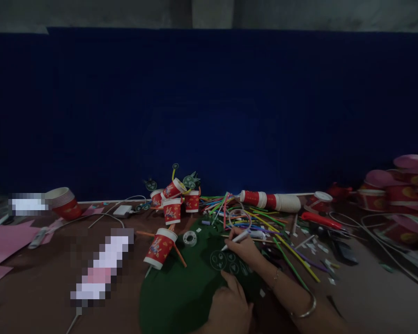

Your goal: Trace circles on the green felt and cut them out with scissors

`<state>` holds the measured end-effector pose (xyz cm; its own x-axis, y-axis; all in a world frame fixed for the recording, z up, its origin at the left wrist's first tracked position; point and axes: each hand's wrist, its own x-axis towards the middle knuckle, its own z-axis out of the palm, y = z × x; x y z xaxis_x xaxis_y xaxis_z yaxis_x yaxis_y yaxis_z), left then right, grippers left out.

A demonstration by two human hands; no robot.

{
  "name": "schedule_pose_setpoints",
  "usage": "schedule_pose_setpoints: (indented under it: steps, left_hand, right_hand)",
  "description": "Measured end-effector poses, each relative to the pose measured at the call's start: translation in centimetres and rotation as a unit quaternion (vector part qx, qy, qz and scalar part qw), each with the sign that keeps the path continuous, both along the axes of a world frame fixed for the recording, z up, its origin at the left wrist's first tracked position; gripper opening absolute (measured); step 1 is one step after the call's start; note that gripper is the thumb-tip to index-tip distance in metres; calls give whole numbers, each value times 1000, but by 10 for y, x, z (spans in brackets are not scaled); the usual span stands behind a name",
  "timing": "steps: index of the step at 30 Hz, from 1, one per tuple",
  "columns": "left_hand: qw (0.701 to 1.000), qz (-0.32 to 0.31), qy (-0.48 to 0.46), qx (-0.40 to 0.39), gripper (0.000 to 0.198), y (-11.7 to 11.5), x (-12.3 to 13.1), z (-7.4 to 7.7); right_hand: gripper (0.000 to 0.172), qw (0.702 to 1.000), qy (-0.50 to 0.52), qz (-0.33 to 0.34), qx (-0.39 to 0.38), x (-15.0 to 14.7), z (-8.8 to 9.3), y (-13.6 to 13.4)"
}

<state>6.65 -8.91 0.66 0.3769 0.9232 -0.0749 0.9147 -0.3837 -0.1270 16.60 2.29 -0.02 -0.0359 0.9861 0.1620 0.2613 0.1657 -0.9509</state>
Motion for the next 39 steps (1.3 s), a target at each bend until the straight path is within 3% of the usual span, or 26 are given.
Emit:
schedule_pose_setpoints:
  steps: [7,21,27,39]
  left_hand:
    - [1000,-11,-1,-18,56,1,-1,10]
    - [999,-28,10,23,54,-3,-2,12]
    - [999,-20,2,43,54,-2,-2,5]
    - [1000,-11,12,3,54,-3,-1,15]
  right_hand:
    - [23,998,35,22,-55,0,5,-1]
    - [17,998,21,57,-35,-1,-4,0]
    - [16,997,19,69,-27,0,-5,-1]
    - [17,998,-7,51,-28,-1,0,-2]
